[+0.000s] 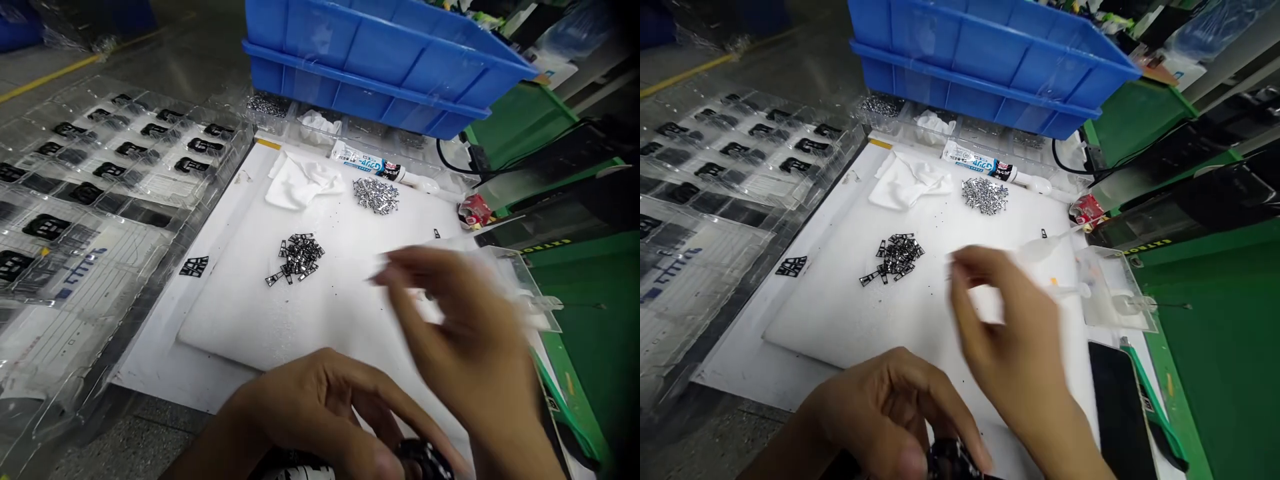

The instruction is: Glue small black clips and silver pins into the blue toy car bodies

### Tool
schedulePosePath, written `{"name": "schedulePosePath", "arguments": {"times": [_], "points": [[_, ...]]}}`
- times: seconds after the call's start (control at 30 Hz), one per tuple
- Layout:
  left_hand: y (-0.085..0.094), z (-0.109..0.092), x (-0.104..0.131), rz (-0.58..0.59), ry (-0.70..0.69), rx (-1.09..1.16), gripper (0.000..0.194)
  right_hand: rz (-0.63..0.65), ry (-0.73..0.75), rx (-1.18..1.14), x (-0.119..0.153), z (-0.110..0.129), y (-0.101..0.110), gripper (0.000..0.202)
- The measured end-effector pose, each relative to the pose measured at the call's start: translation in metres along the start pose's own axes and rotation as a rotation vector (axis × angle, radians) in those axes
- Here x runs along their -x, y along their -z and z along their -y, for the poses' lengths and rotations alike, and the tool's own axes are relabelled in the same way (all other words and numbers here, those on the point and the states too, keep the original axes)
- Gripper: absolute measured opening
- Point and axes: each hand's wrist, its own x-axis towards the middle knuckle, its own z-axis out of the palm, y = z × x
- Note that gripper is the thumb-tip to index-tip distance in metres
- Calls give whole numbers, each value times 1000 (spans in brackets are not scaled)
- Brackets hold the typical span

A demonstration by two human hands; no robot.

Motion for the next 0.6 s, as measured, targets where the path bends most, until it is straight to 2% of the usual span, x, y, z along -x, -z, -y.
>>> {"name": "schedulePosePath", "arguments": {"times": [0.1,0.13,0.23,0.33,0.43,0.5,0.6], "points": [[-5,0,2,-4,49,-59,35,248,102,227,-9,0,-32,11],[-6,0,1,-2,56,-95,37,280,108,296,-13,-1,-43,14],[-5,-3,-1,27,27,-185,44,265,92,427,-21,-3,-62,25],[-2,-6,-2,59,-4,-218,46,282,104,462,-23,-2,-62,20],[4,-7,-3,90,54,-230,47,274,99,439,-21,-2,-56,11],[9,-4,-4,76,70,-217,48,236,81,402,-16,-4,-51,14],[14,5,-8,8,1,-173,48,122,25,302,-1,-9,-36,16]]}}
